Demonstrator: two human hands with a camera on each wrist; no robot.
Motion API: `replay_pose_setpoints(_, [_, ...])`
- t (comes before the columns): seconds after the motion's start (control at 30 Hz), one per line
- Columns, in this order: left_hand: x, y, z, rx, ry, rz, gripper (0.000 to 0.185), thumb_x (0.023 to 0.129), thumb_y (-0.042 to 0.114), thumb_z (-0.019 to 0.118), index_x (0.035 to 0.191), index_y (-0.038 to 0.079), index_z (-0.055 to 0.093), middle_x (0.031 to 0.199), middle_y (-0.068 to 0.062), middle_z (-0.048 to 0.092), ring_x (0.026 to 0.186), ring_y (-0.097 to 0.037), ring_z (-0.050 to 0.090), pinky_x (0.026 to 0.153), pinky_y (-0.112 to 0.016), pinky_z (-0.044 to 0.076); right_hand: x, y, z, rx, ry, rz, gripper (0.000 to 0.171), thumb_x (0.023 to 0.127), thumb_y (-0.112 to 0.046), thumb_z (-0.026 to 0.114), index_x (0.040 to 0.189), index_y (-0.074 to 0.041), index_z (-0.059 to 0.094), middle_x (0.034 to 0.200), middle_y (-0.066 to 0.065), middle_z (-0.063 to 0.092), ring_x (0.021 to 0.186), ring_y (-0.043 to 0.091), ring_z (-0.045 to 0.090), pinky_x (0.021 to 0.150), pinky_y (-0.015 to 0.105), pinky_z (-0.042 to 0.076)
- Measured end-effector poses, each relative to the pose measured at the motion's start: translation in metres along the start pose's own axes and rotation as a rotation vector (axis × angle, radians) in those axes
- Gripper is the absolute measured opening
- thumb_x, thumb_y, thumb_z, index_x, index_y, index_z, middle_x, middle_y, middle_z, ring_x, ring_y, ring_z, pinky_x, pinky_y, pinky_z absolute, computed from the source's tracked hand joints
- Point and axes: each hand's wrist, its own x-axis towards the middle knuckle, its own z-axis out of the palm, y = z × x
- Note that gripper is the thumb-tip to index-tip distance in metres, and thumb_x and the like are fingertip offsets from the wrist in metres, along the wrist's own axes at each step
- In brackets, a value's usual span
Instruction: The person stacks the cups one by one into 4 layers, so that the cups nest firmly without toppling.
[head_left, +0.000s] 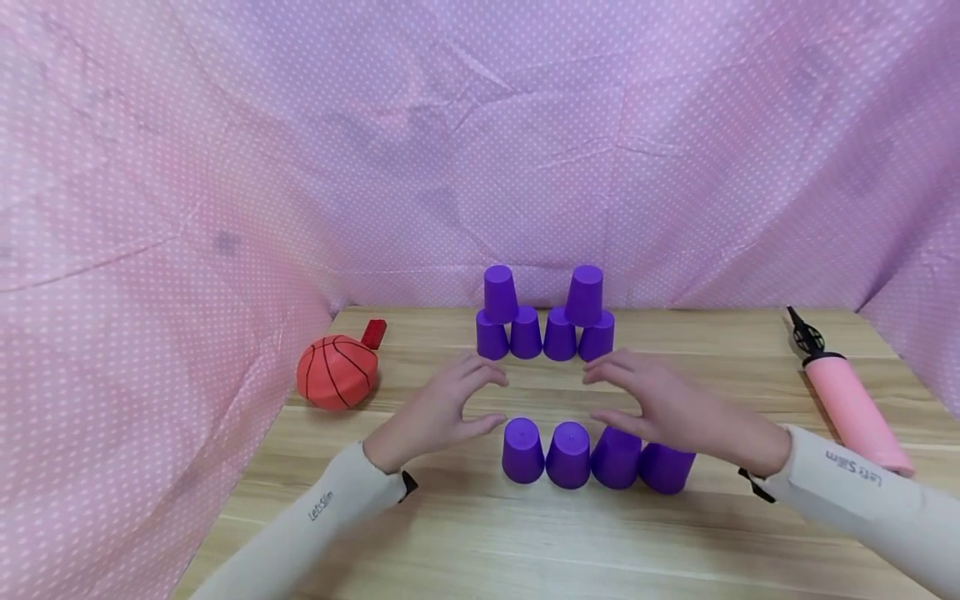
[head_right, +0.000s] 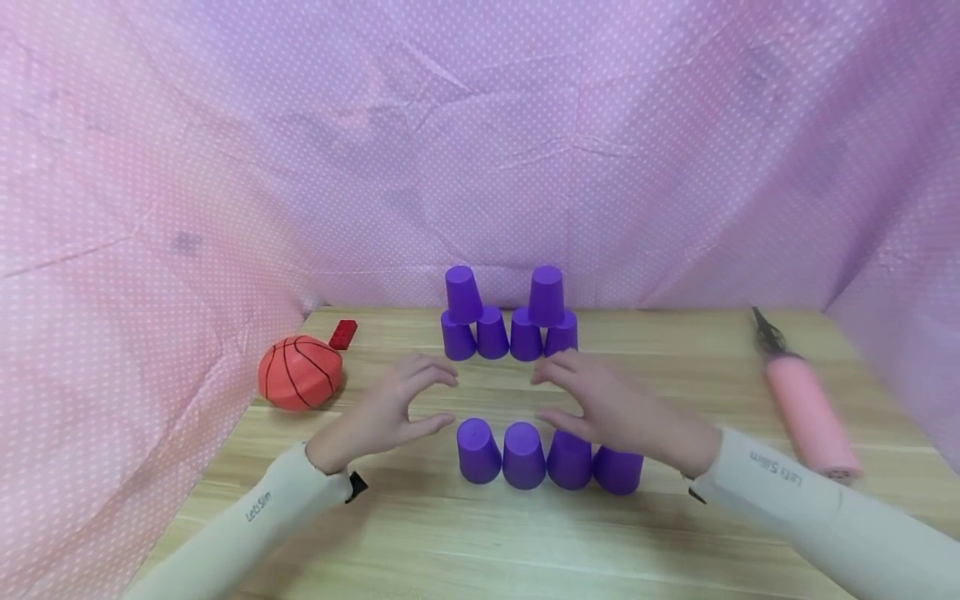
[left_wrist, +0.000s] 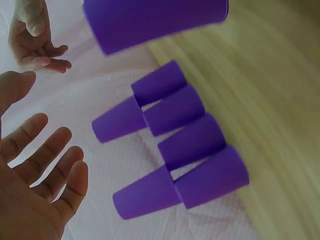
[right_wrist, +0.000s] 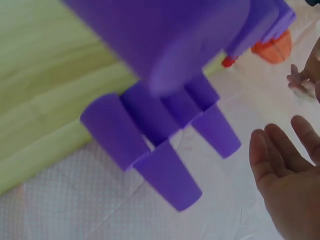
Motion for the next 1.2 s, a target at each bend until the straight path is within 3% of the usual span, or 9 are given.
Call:
replay_pose_setpoints(0.2, [-0.007, 0.005, 0.016, -0.045, -0.074, 0.001, 0.037, 0.075, 0.035, 0.063, 0.104, 0.015, 0.053, 0.11, 0.007, 0.048, 0.106, -0.006, 0.037, 0.09, -0.025, 0.031, -0.008, -0.013, 0.017, 0.033, -0.141, 0.028, 0.032, 0.075, -0.031, 0.064, 0.102, -0.016, 0.056, 0.11, -0.005, 0.049, 0.1, 0.011, 0.048, 0.08, 0.029, 0.042])
replay_pose_setpoints(0.3, [-0.01, 0.005, 0.022, -0.064, -0.111, -0.019, 0.036, 0.076, 0.036, 0.062, 0.105, 0.017, 0.052, 0.11, 0.007, 0.048, 0.106, -0.004, 0.036, 0.09, -0.023, 0.031, -0.011, -0.015, 0.025, 0.057, -0.167, 0.024, 0.03, 0.076, -0.032, 0.064, 0.1, -0.016, 0.057, 0.112, -0.005, 0.049, 0.102, 0.011, 0.046, 0.081, 0.028, 0.042])
replay_pose_setpoints(0.63, [-0.014, 0.004, 0.031, -0.105, -0.148, -0.018, 0.034, 0.077, 0.036, 0.062, 0.104, 0.018, 0.053, 0.109, 0.01, 0.048, 0.105, -0.004, 0.037, 0.088, -0.022, 0.033, -0.015, -0.012, 0.039, 0.077, -0.158, -0.025, 0.025, 0.074, -0.027, 0.066, 0.095, -0.015, 0.059, 0.104, 0.0, 0.054, 0.099, 0.012, 0.048, 0.083, 0.03, 0.041])
replay_pose_setpoints(1.2, [-0.017, 0.009, 0.035, -0.137, -0.216, -0.077, 0.035, 0.079, 0.041, 0.056, 0.108, 0.022, 0.051, 0.107, 0.016, 0.047, 0.101, 0.001, 0.037, 0.085, -0.018, 0.034, -0.014, -0.017, 0.04, 0.078, -0.188, 0.001, 0.024, 0.076, -0.028, 0.065, 0.095, -0.015, 0.059, 0.105, -0.002, 0.053, 0.099, 0.012, 0.048, 0.082, 0.029, 0.041])
